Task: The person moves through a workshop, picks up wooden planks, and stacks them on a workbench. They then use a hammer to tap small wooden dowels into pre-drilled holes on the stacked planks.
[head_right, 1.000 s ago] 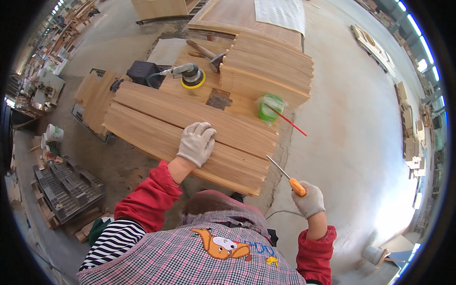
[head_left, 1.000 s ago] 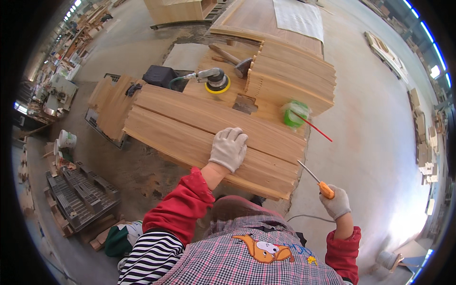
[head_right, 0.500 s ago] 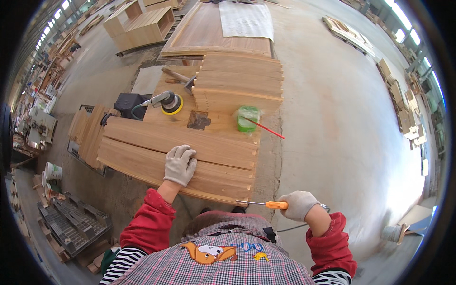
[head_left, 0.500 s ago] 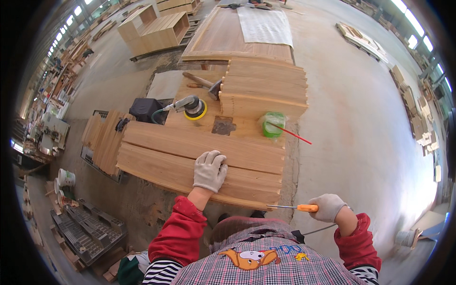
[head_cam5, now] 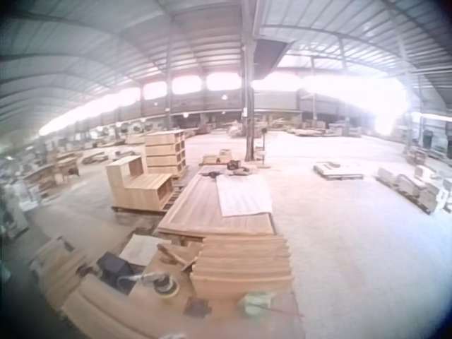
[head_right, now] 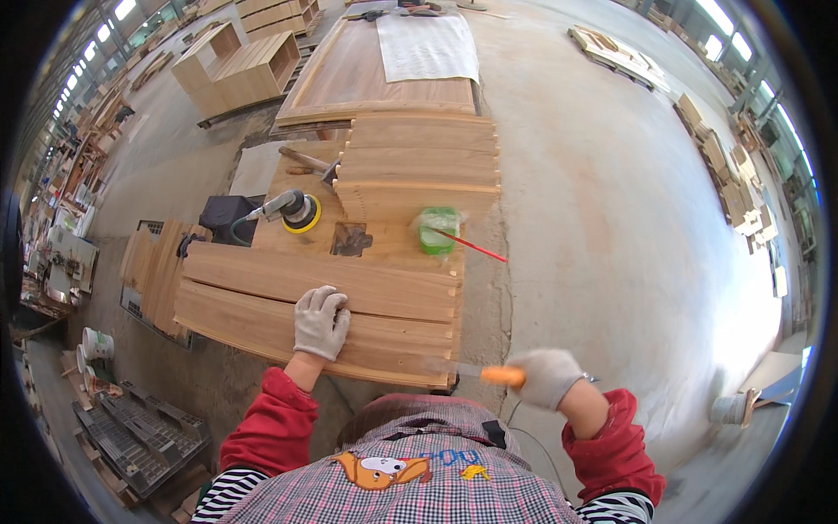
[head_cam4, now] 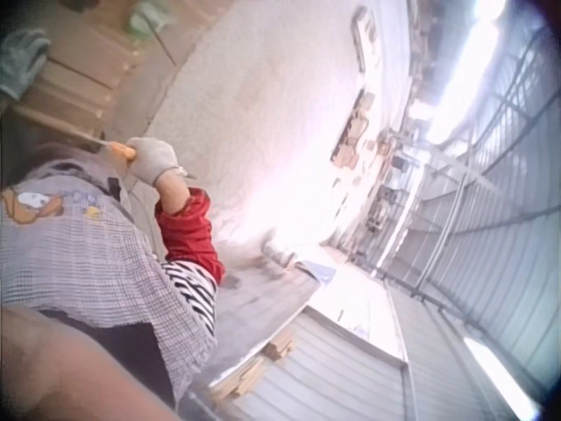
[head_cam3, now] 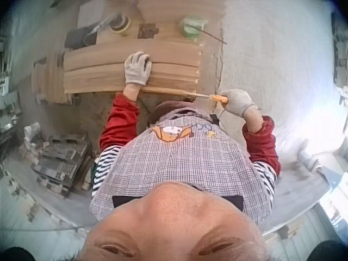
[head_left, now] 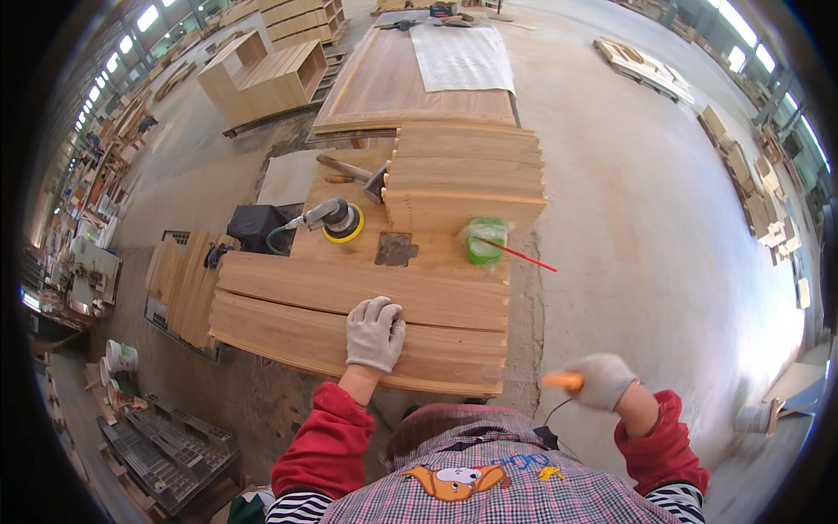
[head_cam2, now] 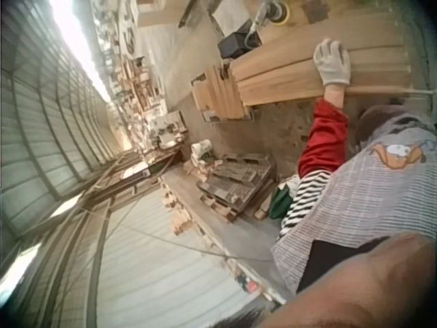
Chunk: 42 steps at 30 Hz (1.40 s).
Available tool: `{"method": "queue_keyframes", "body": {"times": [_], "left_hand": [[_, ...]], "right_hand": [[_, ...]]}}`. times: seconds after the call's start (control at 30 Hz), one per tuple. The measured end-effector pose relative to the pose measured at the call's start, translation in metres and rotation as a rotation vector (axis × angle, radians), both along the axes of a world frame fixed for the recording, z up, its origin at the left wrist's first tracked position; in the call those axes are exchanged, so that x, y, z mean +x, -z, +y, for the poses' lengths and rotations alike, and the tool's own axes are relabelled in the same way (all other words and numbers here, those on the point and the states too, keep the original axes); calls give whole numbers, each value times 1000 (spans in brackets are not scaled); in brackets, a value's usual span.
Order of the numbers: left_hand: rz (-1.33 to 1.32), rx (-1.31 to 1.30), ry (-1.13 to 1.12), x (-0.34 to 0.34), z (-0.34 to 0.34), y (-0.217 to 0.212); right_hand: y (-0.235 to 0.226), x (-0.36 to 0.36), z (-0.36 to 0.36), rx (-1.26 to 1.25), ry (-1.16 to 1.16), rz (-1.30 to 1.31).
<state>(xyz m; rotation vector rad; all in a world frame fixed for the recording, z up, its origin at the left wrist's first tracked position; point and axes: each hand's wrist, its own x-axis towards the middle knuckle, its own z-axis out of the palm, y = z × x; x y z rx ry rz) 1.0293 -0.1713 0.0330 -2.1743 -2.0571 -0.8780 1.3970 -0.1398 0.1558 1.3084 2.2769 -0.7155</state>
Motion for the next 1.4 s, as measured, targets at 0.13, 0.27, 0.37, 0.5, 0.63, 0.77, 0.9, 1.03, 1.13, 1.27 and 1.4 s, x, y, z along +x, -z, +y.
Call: {"method": "queue_keyframes", "body": {"times": [0.13, 0.27, 0.37, 0.5, 0.63, 0.77, 0.9, 1.03, 1.13, 1.27, 1.4], "left_hand": [[19, -2, -16, -2, -1, 3], [31, -4, -16, 0, 0, 7], [27, 0, -17, -2, -1, 8], [1, 22, -10, -7, -5, 9], [-59, 36, 10, -10, -4, 11], [-81, 43, 35, -9, -5, 11], [-88, 50, 34, -7, -2, 10], [-86, 47, 38, -8, -6, 12], [-89, 57, 42, -10, -9, 18], [-66, 34, 34, -17, -12, 21], [-85, 33, 30, -22, -13, 20]], "right_hand": [[-10, 27, 48, 494, 446, 292], [-13, 58, 74, 550, 682, 295], [-12, 73, 69, 531, 819, 313], [1, 76, 24, 405, 694, 522], [8, 20, -31, -22, 193, 80], [36, -18, -85, -211, 139, 15], [68, -8, -118, -192, 326, -70], [87, 33, -142, -105, 589, -68], [86, 56, -158, 41, 792, 60], [65, 34, -180, 155, 842, 117], [53, -1, -219, 160, 855, 210]]}}
